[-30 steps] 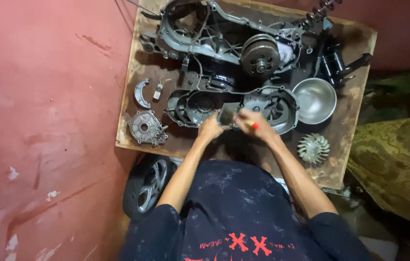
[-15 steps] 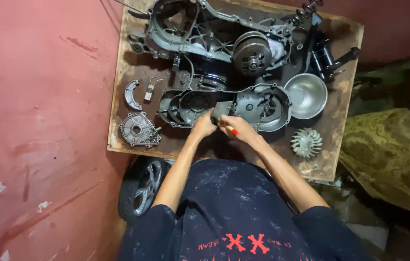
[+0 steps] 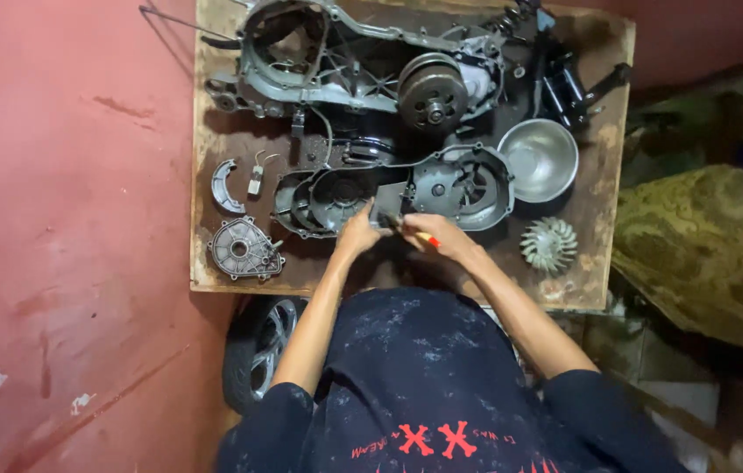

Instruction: Cleaning various disassembled motorcycle engine and transmission components using a brush and cleaning fluid.

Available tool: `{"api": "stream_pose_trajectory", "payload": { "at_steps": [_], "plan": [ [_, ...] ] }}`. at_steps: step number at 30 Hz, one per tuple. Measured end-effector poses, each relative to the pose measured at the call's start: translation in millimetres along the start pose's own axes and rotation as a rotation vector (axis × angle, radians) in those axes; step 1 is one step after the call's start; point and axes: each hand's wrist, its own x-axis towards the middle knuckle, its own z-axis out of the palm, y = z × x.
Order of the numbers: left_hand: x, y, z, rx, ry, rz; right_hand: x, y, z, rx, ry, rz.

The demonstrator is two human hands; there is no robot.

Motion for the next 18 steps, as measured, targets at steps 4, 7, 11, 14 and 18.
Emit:
{"api": "stream_pose_trajectory", "payload": {
  "at_steps": [4, 7, 11, 14, 18],
  "plan": [
    [1.9, 1.6, -4.4, -0.065, -0.002, 0.048, -18.7, 27.7, -40.9, 0.073, -0.114, 0.215],
    [2.6, -1.6, -3.6, -0.057, -0.029, 0.027, -28.8, 25.6, -53.6, -0.015, 0.041, 0.212],
    [-1.1, 11.5, -12.0, -0.008, -0.083, -0.029, -32.8, 28.9, -58.7, -0.018, -0.088, 0.251],
    [0.1, 8.5, -8.5, 0.008, -0.080, -0.025, -30.6, 30.6, -40.1, -0.046, 0.278, 0.421],
    [12.3, -9.8, 7.5, -0.045, -0.031, 0.055, -22.5, 13.2, -43.4, 0.008, -0.057, 0.007]
  ]
}}
